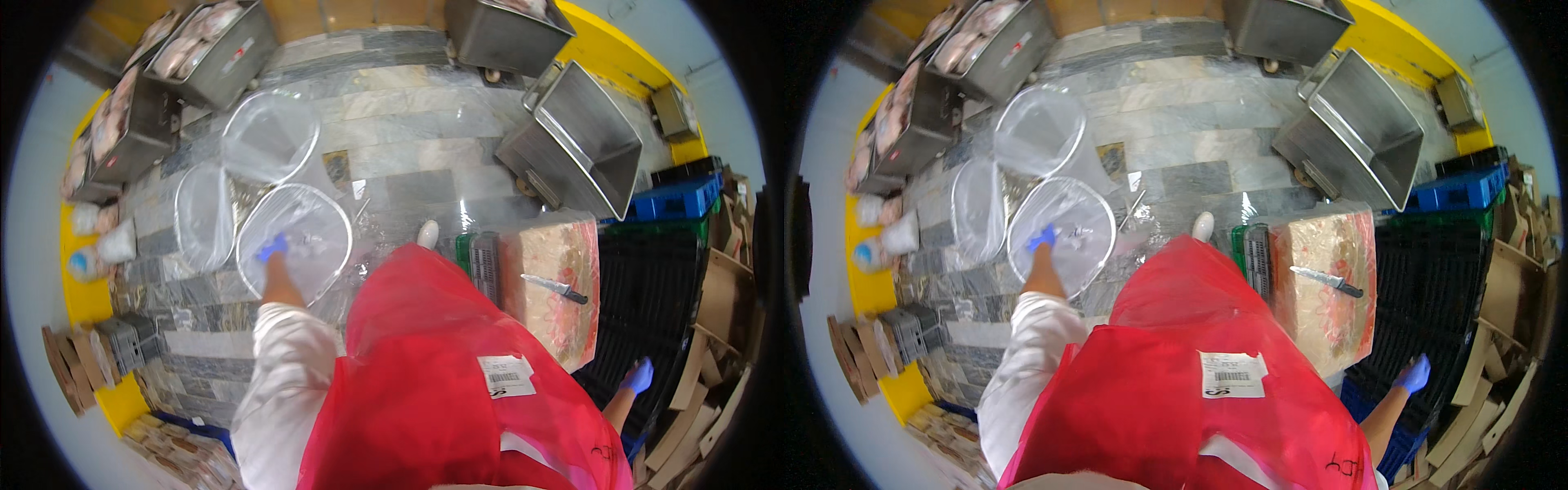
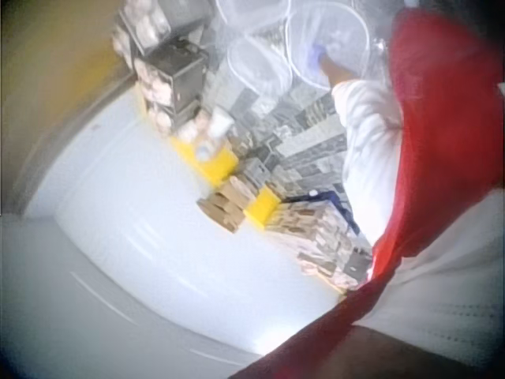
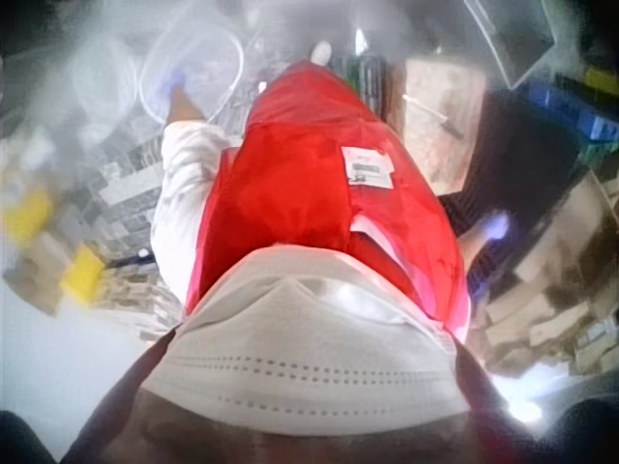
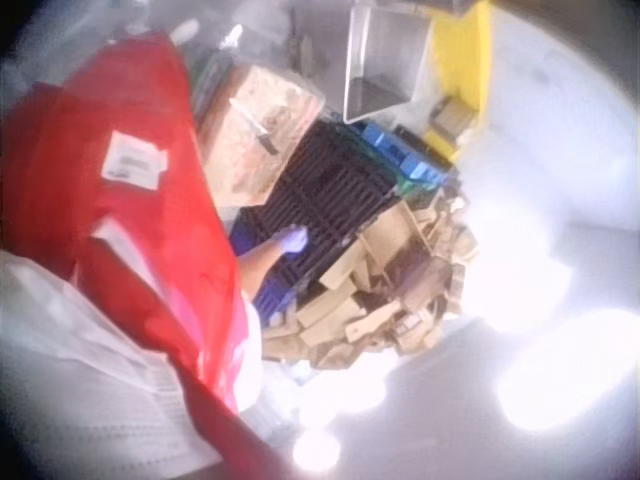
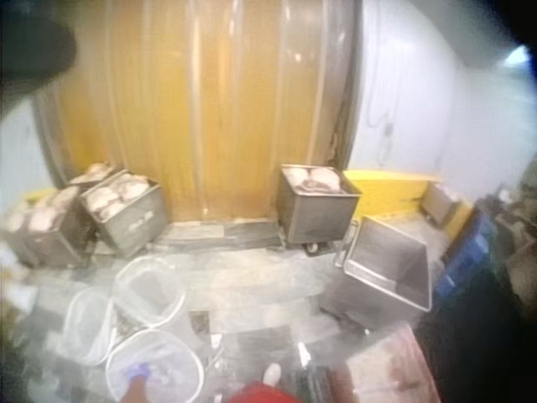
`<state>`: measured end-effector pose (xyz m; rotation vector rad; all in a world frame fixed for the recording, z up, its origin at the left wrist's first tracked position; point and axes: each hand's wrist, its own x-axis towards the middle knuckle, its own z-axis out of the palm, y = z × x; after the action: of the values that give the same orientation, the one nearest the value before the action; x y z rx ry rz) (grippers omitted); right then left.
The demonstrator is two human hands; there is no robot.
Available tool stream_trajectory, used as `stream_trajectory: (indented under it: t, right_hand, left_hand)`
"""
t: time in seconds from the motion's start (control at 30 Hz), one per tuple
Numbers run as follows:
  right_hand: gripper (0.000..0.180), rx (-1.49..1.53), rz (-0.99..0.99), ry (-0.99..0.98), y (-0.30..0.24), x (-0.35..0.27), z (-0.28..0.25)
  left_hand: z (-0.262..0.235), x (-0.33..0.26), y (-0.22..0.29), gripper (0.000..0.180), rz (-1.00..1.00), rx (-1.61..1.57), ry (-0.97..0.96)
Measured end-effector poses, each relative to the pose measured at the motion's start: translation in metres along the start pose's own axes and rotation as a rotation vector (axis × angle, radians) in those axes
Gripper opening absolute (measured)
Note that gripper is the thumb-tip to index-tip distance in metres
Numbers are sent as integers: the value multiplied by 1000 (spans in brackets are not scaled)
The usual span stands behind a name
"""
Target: The person moves a metal tray and a cutting board, then wipes the floor with a cloth. They then unwrap packaged raw meat and place the pieces into metal trays.
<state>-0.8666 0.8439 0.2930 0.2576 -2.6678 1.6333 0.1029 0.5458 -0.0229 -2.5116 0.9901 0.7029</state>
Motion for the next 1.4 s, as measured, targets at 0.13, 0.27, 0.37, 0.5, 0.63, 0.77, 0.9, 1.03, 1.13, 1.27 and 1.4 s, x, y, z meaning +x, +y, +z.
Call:
stream_trajectory:
  t: [0.13,0.27,0.37,0.5,0.63,0.77,0.9,1.03,1.13,1.27,1.4]
  right_hand:
    - [17,103,-34,-124,-80,-15,117]
    - [16,-39,79,-468,-128,-52,263]
    - [10,-52,20,-646,-91,-48,361]
    - [10,-162,100,-868,-92,-86,459]
    - [11,-242,-337,-1020,-35,-93,516]
    - [10,-366,-121,-971,-36,-98,490]
    - [9,-368,182,-869,-37,-98,487]
    - [10,-381,384,-807,-15,-80,483]
    - [10,-380,441,-754,-6,-74,479]
    - [14,-563,168,-899,4,-63,472]
    - [9,-283,669,-649,-7,-65,473]
  left_hand:
    - [-17,22,-28,56,183,-151,-415]
    - [-13,-20,-51,34,119,-517,-623]
    - [-76,-103,13,26,-9,-314,-571]
    - [-140,-124,4,27,-91,-165,-293]
    - [-180,-132,-3,27,325,311,-263]
    - [-211,-123,82,35,96,315,251]
    - [-209,-129,183,21,350,-145,599]
    - [-134,-75,310,13,583,-479,335]
    - [-13,10,361,24,511,-425,-2]
    - [144,136,367,26,426,-54,-184]
    - [245,235,374,28,350,-46,-105]
